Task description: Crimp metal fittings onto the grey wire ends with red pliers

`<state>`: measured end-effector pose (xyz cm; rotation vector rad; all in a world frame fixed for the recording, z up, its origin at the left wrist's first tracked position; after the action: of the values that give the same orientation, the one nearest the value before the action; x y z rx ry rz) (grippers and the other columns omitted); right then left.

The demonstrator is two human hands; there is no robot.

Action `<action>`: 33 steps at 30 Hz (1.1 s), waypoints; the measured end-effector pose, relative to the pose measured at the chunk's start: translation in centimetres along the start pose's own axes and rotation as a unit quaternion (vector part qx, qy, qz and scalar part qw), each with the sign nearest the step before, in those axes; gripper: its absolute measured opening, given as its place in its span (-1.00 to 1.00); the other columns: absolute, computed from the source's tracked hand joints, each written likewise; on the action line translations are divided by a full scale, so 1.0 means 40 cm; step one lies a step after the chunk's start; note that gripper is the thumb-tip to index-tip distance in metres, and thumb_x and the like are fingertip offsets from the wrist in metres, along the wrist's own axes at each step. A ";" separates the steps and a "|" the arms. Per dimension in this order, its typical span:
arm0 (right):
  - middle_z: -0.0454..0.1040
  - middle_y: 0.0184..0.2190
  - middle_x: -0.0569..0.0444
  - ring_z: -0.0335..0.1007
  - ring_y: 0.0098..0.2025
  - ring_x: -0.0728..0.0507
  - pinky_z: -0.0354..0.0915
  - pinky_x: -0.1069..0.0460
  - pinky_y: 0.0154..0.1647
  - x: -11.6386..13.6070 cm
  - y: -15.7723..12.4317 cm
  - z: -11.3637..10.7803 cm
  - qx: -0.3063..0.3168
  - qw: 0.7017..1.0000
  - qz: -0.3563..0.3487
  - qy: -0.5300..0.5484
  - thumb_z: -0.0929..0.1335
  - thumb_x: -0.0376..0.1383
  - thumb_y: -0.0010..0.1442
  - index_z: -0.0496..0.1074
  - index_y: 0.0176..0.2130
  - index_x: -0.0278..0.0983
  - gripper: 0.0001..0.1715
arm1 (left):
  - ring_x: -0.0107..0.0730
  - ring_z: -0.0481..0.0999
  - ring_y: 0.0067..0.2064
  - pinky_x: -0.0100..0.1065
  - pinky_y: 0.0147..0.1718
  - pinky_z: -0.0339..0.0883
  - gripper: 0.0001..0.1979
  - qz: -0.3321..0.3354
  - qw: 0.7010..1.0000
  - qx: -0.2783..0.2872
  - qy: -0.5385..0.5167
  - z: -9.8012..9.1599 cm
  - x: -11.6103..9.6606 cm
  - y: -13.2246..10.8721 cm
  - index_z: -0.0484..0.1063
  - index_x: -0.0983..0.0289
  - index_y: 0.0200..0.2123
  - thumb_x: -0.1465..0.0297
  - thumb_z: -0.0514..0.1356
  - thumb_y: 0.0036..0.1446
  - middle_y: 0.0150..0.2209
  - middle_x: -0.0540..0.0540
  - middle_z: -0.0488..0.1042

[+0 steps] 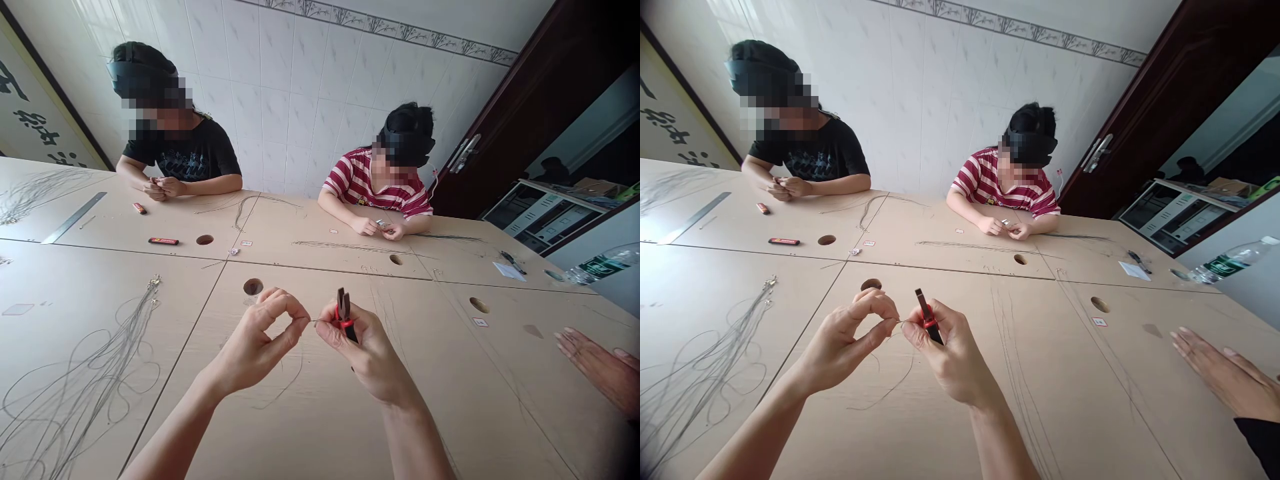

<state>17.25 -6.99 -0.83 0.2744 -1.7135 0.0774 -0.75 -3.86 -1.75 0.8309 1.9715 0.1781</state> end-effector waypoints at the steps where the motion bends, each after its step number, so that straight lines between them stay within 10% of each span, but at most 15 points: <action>1: 0.09 -0.53 0.21 -0.03 -0.46 0.01 -0.02 0.05 -0.43 0.001 0.000 0.000 0.003 1.000 0.003 0.002 0.33 -0.15 0.26 0.26 -0.43 -0.24 -0.70 | -0.39 0.32 -0.27 -0.31 -0.20 0.24 -0.87 0.004 1.000 -0.002 0.007 0.000 0.000 -0.001 0.27 0.19 -0.34 0.50 0.05 0.27 -0.39 -0.01 0.40; 33: 0.22 -0.50 0.20 0.09 -0.44 0.02 0.09 0.09 -0.40 0.006 -0.004 0.003 -0.012 0.999 -0.032 -0.027 0.33 -0.22 0.26 0.28 -0.42 -0.23 -0.76 | -0.32 0.33 -0.20 -0.23 -0.15 0.23 -0.86 -0.015 0.998 -0.005 -0.056 0.004 -0.020 -0.005 0.36 0.20 -0.31 0.52 0.05 0.22 -0.33 0.01 0.45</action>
<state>17.14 -7.22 -0.63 0.3148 -1.7575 0.0018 -0.46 -4.54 -1.35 0.7873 1.8749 0.1213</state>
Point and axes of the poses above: each hand's wrist, its own y-axis towards the middle knuckle, its own z-axis out of the palm, x = y × z, the point moved 1 cm from there along y, towards the middle knuckle
